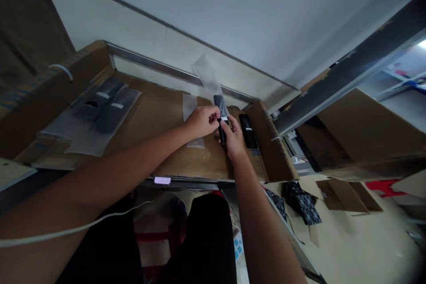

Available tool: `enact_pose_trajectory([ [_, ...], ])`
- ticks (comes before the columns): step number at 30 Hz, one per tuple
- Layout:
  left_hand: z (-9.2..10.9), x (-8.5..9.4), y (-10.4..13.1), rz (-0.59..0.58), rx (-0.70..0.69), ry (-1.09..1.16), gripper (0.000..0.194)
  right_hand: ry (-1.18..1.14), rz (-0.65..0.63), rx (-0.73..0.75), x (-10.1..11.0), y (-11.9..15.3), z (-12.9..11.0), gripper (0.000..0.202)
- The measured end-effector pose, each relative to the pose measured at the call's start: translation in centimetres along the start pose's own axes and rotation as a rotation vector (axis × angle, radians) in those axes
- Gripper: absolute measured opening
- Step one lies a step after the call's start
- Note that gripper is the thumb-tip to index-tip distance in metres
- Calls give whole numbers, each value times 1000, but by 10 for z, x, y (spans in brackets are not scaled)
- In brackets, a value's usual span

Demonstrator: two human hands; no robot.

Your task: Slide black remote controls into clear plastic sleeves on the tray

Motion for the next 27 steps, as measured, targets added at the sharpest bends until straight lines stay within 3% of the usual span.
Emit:
enact_pose_trajectory([
  [12, 14, -15, 5, -145, -111, -2, 14, 3, 88, 21, 8, 2, -1, 47],
  [19, 35, -20, 5, -200, -227, -110, 18, -3, 117, 178, 11, -3, 0, 35],
  [22, 43, -22, 6, -218, -283, -107, 20, 8, 109, 194, 11, -6, 4, 36],
  [27, 44, -24, 5, -262, -252, -53, 19, 23, 116, 204, 9, -7, 8, 44],
])
Point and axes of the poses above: each hand's wrist, its own y-axis away from the middle knuckle, its own x-axis out of the back of the hand, z = x × y, the point moved 4 cm from there along -y, towards the middle knuckle, and after that the axes turned 14 degrees about -z, right-handed, at the moved point
